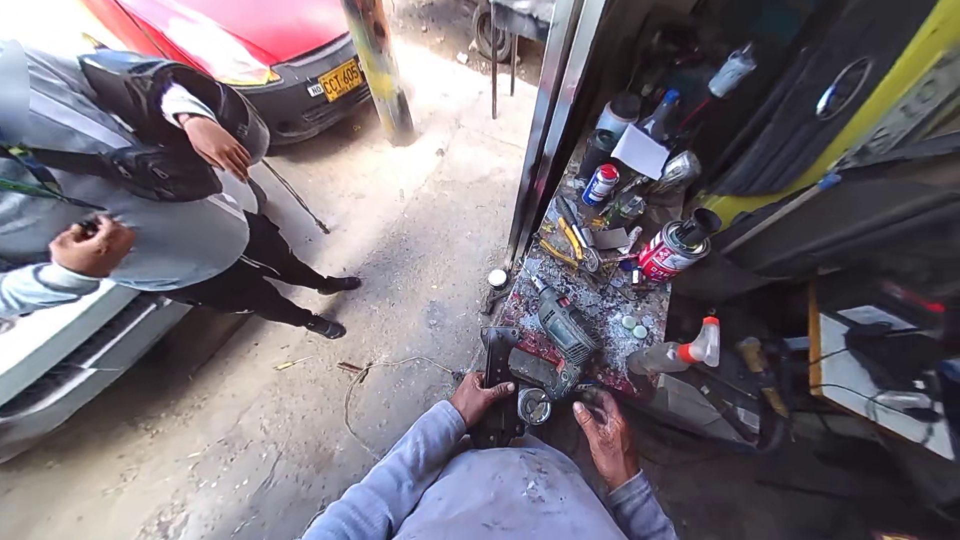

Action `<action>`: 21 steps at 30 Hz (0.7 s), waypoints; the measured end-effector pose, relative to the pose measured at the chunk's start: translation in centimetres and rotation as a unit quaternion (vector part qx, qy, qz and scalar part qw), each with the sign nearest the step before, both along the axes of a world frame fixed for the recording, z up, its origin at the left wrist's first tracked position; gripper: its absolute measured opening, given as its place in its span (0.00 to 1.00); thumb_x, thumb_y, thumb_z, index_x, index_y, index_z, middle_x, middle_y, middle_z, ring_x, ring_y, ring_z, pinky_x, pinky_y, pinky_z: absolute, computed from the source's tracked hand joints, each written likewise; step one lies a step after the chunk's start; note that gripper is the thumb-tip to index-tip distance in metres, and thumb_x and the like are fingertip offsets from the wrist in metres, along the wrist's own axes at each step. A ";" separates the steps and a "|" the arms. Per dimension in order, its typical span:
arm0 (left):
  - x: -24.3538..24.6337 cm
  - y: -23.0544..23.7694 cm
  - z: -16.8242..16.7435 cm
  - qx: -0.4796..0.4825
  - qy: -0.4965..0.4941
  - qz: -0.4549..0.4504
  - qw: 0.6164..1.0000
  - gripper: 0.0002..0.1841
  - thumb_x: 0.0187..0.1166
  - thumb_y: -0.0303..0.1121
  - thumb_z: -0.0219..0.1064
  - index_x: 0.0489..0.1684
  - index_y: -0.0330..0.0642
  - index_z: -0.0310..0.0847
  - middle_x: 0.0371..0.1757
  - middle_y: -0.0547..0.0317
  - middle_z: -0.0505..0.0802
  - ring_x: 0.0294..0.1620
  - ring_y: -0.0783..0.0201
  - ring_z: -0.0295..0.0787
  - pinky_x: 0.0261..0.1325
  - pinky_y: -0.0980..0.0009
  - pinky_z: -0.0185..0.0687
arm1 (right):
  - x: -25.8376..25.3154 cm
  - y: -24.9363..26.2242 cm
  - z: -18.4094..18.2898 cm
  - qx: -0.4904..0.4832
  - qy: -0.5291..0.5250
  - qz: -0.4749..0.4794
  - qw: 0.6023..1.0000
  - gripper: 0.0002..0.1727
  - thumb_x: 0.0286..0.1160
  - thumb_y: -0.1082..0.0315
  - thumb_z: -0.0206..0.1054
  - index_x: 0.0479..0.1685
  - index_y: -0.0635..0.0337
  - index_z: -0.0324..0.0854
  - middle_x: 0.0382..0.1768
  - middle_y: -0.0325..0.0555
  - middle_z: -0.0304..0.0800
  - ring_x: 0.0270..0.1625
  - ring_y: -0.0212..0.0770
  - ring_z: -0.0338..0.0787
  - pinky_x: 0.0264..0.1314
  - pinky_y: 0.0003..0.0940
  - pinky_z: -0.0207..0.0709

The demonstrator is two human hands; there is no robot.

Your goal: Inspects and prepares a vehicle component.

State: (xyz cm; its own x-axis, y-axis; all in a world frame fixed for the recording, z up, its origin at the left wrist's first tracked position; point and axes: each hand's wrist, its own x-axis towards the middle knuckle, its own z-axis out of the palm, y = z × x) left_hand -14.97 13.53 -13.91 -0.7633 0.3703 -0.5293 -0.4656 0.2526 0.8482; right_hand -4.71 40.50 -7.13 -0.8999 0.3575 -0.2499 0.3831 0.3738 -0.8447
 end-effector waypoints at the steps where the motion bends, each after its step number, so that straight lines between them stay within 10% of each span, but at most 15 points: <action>1: -0.3 0.1 -0.1 0.004 -0.001 -0.002 1.000 0.25 0.69 0.57 0.78 0.41 0.40 0.92 0.34 0.54 0.98 0.37 0.60 0.98 0.51 0.55 0.95 | -0.8 -0.4 0.0 -0.031 0.011 -0.018 0.999 0.39 0.69 0.44 0.74 0.76 0.59 0.76 0.63 0.45 0.90 0.59 0.37 0.93 0.63 0.38 0.90; 21: -2.5 0.4 -1.5 -0.020 0.022 -0.058 0.998 0.27 0.63 0.58 0.82 0.45 0.43 0.92 0.37 0.58 0.98 0.40 0.64 0.98 0.55 0.57 0.94 | -8.6 -6.0 -3.3 -0.113 0.030 -0.131 0.985 0.48 0.50 0.62 0.88 0.78 0.61 0.67 0.58 0.47 0.90 0.61 0.36 0.91 0.67 0.37 0.87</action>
State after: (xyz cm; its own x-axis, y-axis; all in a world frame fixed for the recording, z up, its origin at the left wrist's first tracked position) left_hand -17.50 13.88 -15.42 -0.7399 0.4370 -0.5114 -0.3932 0.3359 0.8559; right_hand -13.31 34.52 -10.39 -0.7999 0.5203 -0.2990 0.3888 0.0698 -0.9187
